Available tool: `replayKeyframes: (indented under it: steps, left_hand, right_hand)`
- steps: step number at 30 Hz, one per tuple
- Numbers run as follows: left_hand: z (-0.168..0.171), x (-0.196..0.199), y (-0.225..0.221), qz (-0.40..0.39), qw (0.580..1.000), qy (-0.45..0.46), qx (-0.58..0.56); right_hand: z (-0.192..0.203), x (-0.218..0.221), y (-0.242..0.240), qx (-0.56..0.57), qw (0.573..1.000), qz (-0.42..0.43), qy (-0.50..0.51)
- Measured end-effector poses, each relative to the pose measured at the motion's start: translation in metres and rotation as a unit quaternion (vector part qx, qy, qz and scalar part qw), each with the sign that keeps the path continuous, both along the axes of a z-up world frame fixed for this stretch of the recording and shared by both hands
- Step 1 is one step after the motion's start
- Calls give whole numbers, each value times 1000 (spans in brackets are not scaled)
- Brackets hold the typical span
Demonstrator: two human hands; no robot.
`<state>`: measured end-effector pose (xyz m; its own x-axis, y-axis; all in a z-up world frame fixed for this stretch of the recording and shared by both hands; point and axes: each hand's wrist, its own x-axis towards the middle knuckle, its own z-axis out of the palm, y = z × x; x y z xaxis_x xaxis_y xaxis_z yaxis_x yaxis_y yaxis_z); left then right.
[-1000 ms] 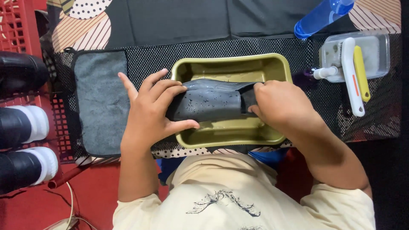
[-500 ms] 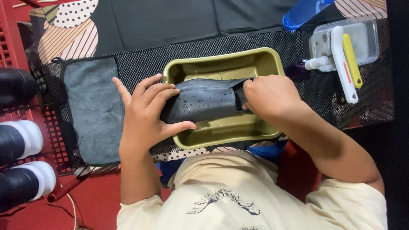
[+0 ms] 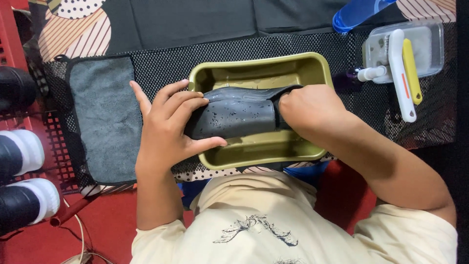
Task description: Cleaning a black leather shoe by spraying it with a cleaning solution, scrubbing it with a brush, and wiping it with a cloth.
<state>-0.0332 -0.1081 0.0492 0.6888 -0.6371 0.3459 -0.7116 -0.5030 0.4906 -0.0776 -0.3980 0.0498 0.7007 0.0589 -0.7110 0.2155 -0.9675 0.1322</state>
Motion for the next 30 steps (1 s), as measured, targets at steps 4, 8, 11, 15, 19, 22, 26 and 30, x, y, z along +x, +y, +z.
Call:
replayKeyframes:
  steps: [4,8,11,15,19,22,26,30]
  left_hand:
    - [-1,-1,0,0,1000,-2,0]
    - [-1,0,0,0,1000,-1,-7]
    - [-1,-1,0,3,1000,-3,-10]
    - [-1,-2,0,-5,1000,-5,-13]
    - [1,-1,0,-2,1000,1,-8]
    - [-1,-1,0,1,1000,0,-10]
    - [-1,-1,0,-3,1000,3,-18]
    - [-1,0,0,-4,1000,6,-19]
  right_hand:
    - [-10,-3,3,-9,1000,20,1]
    - [-17,-7,-2,19,999,22,-26]
    - [-11,-5,-13,21,997,74,-20]
    - [-23,-12,-16,19,994,80,-70]
    - [-14,-2,-3,8,997,78,-4]
    - [-13,-6,-8,13,992,129,-8]
    - [-26,-30,-22,46,965,205,-159]
    - [-19,-30,-35,70,958,217,-176]
